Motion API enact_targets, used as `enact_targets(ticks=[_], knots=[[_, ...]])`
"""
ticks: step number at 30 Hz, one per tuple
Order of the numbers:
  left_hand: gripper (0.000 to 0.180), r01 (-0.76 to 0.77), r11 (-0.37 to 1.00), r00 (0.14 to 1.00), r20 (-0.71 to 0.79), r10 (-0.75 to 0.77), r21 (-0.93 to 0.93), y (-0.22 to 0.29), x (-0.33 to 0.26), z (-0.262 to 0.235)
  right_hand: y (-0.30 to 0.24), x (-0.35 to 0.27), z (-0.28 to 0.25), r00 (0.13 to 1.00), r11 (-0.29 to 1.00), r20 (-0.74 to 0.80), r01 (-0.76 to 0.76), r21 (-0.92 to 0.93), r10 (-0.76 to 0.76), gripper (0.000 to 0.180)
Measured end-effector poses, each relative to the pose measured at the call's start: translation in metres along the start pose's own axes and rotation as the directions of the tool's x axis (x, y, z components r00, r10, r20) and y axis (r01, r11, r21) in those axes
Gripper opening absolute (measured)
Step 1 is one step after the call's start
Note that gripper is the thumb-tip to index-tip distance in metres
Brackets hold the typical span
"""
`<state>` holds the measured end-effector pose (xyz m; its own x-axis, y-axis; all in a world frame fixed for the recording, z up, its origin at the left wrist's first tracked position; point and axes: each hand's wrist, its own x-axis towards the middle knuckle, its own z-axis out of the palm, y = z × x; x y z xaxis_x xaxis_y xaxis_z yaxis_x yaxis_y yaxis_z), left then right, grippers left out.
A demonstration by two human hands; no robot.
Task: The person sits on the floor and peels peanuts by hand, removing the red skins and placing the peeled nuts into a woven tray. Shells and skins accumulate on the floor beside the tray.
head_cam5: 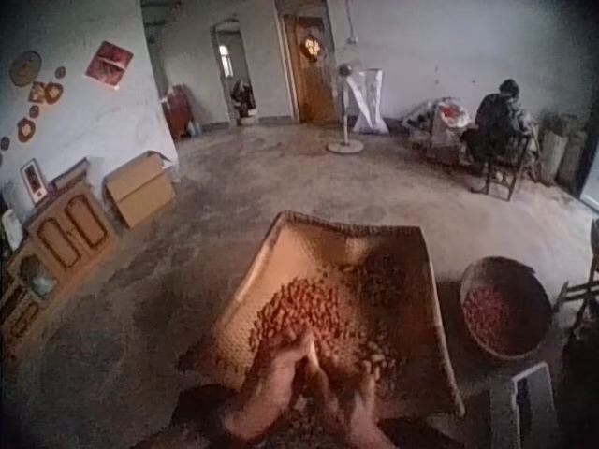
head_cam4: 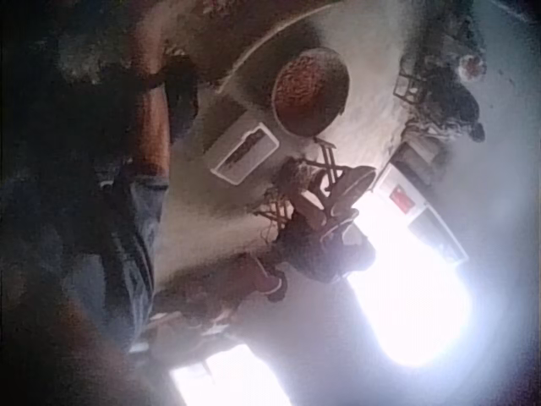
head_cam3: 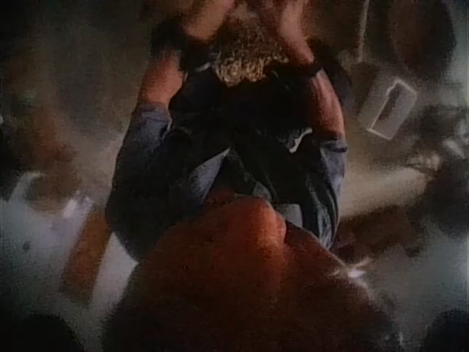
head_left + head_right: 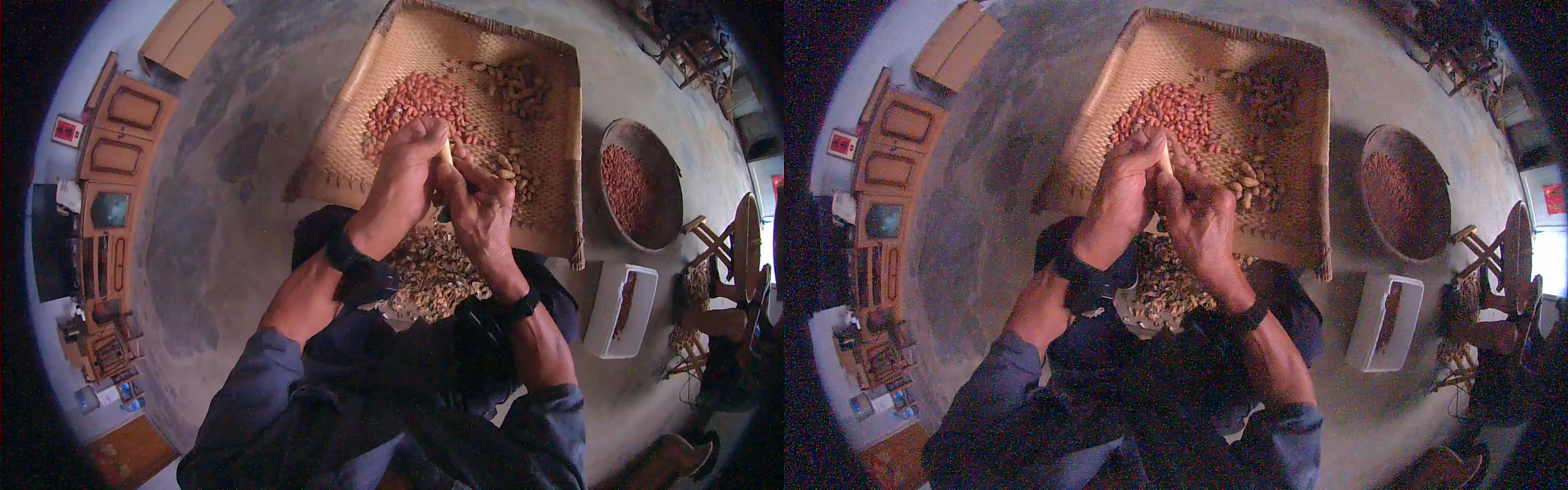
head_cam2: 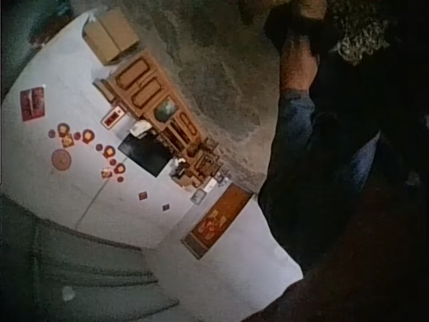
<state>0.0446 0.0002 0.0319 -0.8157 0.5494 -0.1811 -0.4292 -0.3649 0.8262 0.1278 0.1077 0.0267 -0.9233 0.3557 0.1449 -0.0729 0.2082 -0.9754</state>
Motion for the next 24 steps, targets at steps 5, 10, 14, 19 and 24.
enact_targets(ticks=[5,10,14,19,24], knots=[[0.022,-0.041,0.999,0.997,-0.062,0.041,0.016,0.001,-0.004,0.010,-0.008,0.001,-0.003,0.994,0.986,-0.005,-0.109,0.129,0.111,0.026],[0.021,-0.073,0.992,0.984,-0.152,0.089,0.105,-0.011,-0.005,0.005,-0.007,0.005,-0.013,0.986,0.985,-0.023,-0.160,0.070,0.162,0.031],[0.018,-0.086,0.986,0.994,-0.057,0.095,0.143,-0.008,-0.006,-0.005,-0.008,0.008,-0.016,0.989,0.988,0.000,-0.151,0.029,0.151,0.031],[0.017,-0.058,0.995,0.996,-0.058,0.063,0.076,-0.005,-0.007,-0.001,-0.005,0.010,-0.018,0.987,0.987,0.022,-0.156,-0.027,0.157,0.032],[0.015,-0.082,0.995,0.993,-0.080,0.087,0.059,-0.015,-0.002,-0.009,-0.011,0.010,-0.021,0.988,0.988,0.032,-0.153,-0.029,0.154,0.031]])
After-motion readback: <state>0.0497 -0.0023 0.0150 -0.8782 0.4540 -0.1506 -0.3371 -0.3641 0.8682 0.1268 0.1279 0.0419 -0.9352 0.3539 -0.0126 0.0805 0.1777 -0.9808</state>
